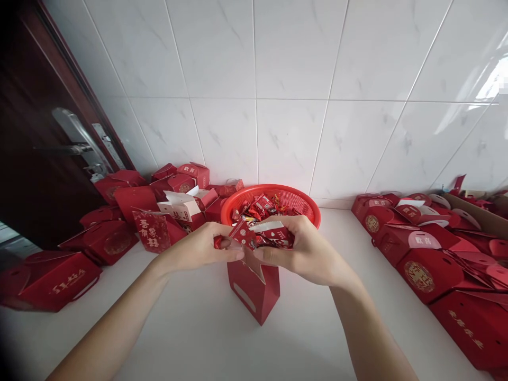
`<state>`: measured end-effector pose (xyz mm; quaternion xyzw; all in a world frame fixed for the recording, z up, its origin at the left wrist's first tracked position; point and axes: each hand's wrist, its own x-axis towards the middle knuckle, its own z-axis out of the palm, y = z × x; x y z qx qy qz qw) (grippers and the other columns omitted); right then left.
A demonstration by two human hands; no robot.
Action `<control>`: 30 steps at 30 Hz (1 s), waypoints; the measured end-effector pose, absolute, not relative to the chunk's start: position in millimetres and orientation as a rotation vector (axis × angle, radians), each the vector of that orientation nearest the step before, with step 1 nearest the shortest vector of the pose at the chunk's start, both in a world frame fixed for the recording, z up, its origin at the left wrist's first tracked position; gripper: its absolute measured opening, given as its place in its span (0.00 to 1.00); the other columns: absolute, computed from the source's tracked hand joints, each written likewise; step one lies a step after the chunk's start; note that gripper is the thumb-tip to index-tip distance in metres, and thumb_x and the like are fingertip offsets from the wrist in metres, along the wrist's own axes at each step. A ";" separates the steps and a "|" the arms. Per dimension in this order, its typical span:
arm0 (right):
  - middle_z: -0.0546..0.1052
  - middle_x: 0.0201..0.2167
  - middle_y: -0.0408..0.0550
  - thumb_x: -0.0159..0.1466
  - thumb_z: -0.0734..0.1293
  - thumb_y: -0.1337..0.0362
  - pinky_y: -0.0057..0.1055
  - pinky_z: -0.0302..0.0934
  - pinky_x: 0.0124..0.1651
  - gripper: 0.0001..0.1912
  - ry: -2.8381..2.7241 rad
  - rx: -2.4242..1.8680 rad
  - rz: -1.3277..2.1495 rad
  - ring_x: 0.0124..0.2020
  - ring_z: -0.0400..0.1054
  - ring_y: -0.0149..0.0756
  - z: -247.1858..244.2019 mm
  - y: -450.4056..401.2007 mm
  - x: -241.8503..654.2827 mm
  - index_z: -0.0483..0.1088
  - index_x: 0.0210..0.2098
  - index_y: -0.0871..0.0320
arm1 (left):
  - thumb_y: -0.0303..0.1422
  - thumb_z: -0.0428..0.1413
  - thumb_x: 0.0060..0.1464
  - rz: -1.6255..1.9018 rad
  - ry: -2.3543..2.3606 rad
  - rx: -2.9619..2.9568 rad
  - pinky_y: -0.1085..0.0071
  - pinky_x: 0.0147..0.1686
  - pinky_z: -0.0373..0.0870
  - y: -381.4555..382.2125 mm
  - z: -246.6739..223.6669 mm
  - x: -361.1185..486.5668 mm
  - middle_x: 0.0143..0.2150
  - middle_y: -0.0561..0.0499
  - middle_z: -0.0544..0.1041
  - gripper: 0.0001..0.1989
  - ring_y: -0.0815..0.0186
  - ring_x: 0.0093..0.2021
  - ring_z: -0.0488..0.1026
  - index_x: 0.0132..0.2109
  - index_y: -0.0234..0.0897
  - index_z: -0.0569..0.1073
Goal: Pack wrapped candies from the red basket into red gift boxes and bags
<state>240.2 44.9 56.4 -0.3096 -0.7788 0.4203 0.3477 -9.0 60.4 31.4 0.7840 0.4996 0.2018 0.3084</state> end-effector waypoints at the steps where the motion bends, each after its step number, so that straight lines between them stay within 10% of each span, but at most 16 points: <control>1: 0.83 0.40 0.45 0.63 0.71 0.64 0.32 0.70 0.40 0.14 -2.029 -0.803 1.092 0.39 0.77 0.40 56.7 43.9 239.3 0.79 0.49 0.53 | 0.46 0.62 0.54 0.524 1.316 2.077 0.73 0.24 0.49 60.9 32.6 -9.7 0.26 0.57 0.60 0.17 0.71 0.26 0.55 0.31 0.36 0.74; 17: 0.78 0.30 0.43 0.61 0.68 0.67 0.29 0.63 0.30 0.09 -2.205 -1.032 0.758 0.29 0.70 0.35 57.2 38.4 231.8 0.78 0.41 0.55 | 0.50 0.61 0.55 0.363 1.160 2.129 0.72 0.34 0.61 63.7 40.8 -15.3 0.34 0.54 0.75 0.30 0.67 0.31 0.65 0.62 0.44 0.74; 30: 0.77 0.27 0.43 0.63 0.69 0.61 0.31 0.65 0.31 0.06 -2.065 -0.909 0.891 0.29 0.70 0.36 56.0 39.4 227.9 0.78 0.37 0.53 | 0.53 0.61 0.54 0.406 1.179 2.102 0.72 0.32 0.61 63.8 36.7 -15.2 0.31 0.54 0.72 0.30 0.66 0.31 0.66 0.59 0.41 0.77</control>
